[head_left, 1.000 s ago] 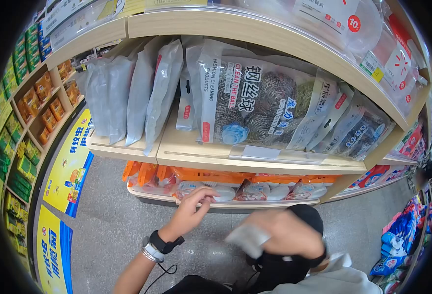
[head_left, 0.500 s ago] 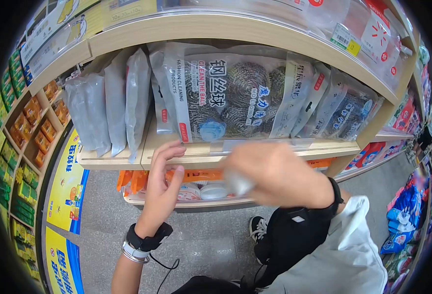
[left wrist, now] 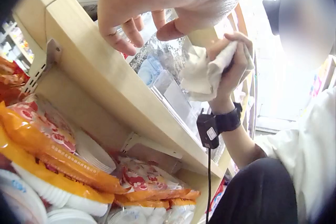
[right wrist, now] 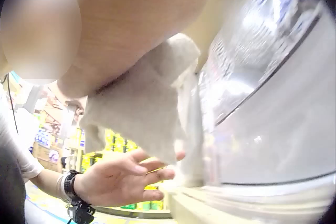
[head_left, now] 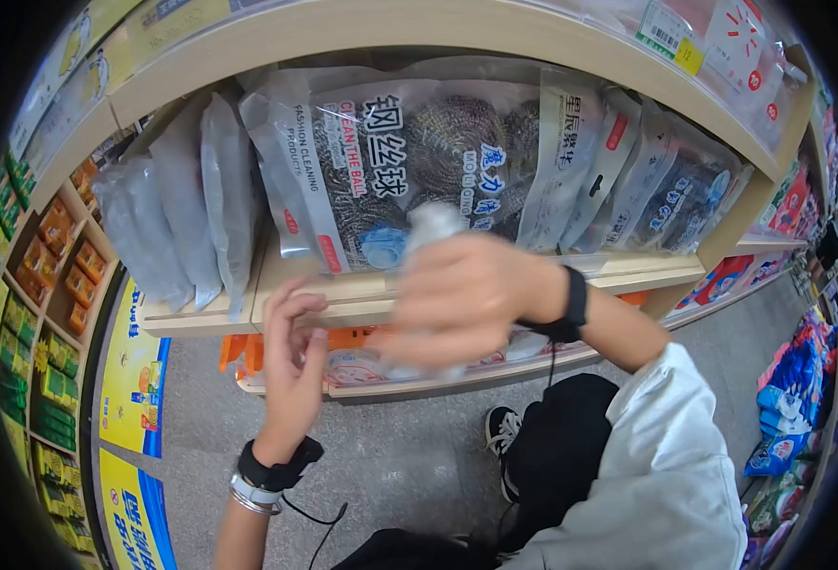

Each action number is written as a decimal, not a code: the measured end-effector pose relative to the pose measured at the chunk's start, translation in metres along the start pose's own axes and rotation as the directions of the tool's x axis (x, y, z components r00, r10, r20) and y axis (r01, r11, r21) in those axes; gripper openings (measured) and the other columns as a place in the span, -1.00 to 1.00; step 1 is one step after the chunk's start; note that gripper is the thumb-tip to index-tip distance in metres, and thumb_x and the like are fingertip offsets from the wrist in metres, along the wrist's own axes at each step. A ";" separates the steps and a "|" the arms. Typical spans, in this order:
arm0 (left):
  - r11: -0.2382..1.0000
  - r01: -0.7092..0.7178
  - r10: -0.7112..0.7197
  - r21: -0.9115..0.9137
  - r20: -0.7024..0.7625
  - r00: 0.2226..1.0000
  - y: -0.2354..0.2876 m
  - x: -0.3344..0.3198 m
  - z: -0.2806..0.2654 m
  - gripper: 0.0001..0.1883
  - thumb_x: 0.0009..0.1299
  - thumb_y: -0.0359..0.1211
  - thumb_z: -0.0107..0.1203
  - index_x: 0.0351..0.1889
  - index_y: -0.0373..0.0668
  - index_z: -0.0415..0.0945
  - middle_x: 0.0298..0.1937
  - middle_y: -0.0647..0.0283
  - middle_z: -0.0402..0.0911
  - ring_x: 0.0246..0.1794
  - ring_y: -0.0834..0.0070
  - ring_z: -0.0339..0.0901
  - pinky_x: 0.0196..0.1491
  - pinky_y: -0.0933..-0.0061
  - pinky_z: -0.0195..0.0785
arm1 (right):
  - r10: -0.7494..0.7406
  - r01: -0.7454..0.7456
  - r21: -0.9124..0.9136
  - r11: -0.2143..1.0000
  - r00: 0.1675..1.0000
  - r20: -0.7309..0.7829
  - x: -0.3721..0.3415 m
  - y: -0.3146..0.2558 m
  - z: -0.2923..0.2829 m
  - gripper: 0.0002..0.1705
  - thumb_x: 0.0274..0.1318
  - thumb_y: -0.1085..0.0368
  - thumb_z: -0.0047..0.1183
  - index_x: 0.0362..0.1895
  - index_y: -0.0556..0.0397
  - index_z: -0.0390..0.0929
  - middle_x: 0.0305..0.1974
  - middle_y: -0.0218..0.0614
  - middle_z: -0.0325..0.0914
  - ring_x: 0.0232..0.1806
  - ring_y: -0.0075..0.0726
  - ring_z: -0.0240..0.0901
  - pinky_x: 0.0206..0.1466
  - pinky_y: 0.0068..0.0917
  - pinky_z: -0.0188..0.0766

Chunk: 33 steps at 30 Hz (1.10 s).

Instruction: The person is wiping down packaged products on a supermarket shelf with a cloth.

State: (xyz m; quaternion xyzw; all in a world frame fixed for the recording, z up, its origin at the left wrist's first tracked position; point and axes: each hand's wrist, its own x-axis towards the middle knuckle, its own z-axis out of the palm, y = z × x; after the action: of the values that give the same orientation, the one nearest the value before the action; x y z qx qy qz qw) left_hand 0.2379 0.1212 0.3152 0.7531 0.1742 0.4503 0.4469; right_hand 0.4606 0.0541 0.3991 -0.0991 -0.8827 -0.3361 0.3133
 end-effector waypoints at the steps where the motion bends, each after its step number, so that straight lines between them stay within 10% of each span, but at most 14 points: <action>1: 1.000 -0.020 0.020 0.023 -0.001 1.000 -0.001 0.004 -0.004 -0.64 0.36 -0.56 -0.12 0.13 -0.23 0.32 0.37 0.10 0.16 0.13 0.48 0.40 -0.03 0.52 0.39 | 0.135 -0.128 -0.137 0.982 0.990 0.044 -0.013 -0.003 -0.027 -0.77 -0.23 0.21 0.18 -0.38 -0.06 0.56 -0.53 -0.45 0.49 -0.58 -0.47 0.36 -0.50 -0.49 0.30; 3: 0.997 -0.052 0.053 0.063 -0.008 0.999 -0.005 0.015 -0.011 -0.62 0.42 -0.48 -0.11 0.21 -0.22 0.27 0.40 0.06 0.14 0.11 0.48 0.44 -0.06 0.52 0.44 | 0.415 -0.391 -0.319 0.863 0.910 0.008 -0.049 -0.016 -0.075 -0.73 -0.19 0.27 0.20 -0.30 0.04 0.61 -0.58 -0.43 0.52 -0.58 -0.40 0.48 -0.53 -0.48 0.42; 4: 1.000 -0.027 0.027 0.006 -0.024 0.999 -0.001 0.021 -0.011 -0.58 0.41 -0.51 -0.12 0.24 -0.25 0.22 0.40 0.04 0.12 0.11 0.47 0.44 -0.09 0.54 0.45 | 0.415 -0.490 -0.392 0.779 0.871 -0.263 -0.064 -0.020 -0.081 -0.80 -0.10 0.35 0.11 -0.29 0.05 0.61 -0.57 -0.36 0.54 -0.57 -0.38 0.49 -0.52 -0.43 0.43; 7: 0.995 0.048 -0.050 -0.086 -0.021 0.999 0.013 0.047 -0.014 -0.47 0.38 -0.56 -0.15 0.34 -0.31 0.07 0.40 -0.01 0.10 0.08 0.45 0.47 -0.18 0.59 0.47 | 0.692 -0.859 -0.390 0.330 0.502 -0.519 -0.086 -0.040 -0.112 -0.84 0.13 0.35 0.01 -0.30 0.19 0.55 -0.50 -0.16 0.57 -0.48 -0.13 0.55 -0.34 -0.43 0.44; 10: 0.987 0.138 -0.137 -0.077 0.014 0.990 0.014 0.066 -0.019 -0.33 0.40 -0.48 -0.07 0.43 -0.31 -0.14 0.37 -0.10 0.13 -0.07 0.42 0.55 -0.32 0.59 0.50 | 0.907 -0.933 -0.329 -0.145 0.008 -0.422 -0.107 -0.065 -0.132 -0.80 0.19 0.28 0.05 -0.26 0.20 0.52 -0.45 -0.09 0.57 -0.40 -0.10 0.58 -0.29 -0.44 0.42; 14: 0.973 0.216 -0.212 -0.077 0.063 0.975 0.018 0.081 -0.015 -0.29 0.43 -0.35 -0.01 0.45 -0.29 -0.14 0.31 -0.05 0.26 -0.22 0.52 0.51 -0.42 0.63 0.45 | 0.886 -0.903 -0.429 -0.007 0.193 -0.421 -0.108 -0.071 -0.108 -0.78 0.18 0.26 0.10 -0.23 0.18 0.51 -0.40 -0.09 0.56 -0.39 -0.19 0.55 -0.27 -0.40 0.41; 26: 0.979 0.108 -0.108 -0.171 0.006 0.994 0.008 0.080 0.005 -0.48 0.38 -0.44 0.15 0.22 -0.32 0.17 0.08 0.22 0.40 -0.26 0.66 0.53 -0.17 0.66 0.40 | 0.852 -0.954 -0.272 -0.128 0.035 -0.523 -0.099 -0.061 -0.078 -0.56 0.14 0.21 0.19 -0.02 0.31 0.49 -0.22 -0.01 0.61 -0.14 -0.17 0.56 -0.02 -0.36 0.40; 33: 0.968 0.083 -0.087 -0.239 -0.006 0.996 0.009 0.059 0.000 -0.57 0.40 -0.51 0.08 0.19 -0.30 0.19 0.10 0.21 0.42 -0.19 0.68 0.51 -0.08 0.63 0.39 | 0.821 -0.981 -0.191 -0.039 0.077 -0.565 -0.103 -0.075 -0.071 -0.85 0.23 0.37 0.06 -0.23 0.23 0.47 -0.38 -0.20 0.50 -0.33 -0.41 0.32 -0.14 -0.52 0.31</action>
State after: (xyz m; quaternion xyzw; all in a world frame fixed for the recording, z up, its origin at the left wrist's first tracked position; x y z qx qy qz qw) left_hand 0.2681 0.1560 0.3537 0.6822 0.1546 0.4544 0.5515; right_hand 0.5463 -0.0452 0.3364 -0.6933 -0.3942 -0.2813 0.5336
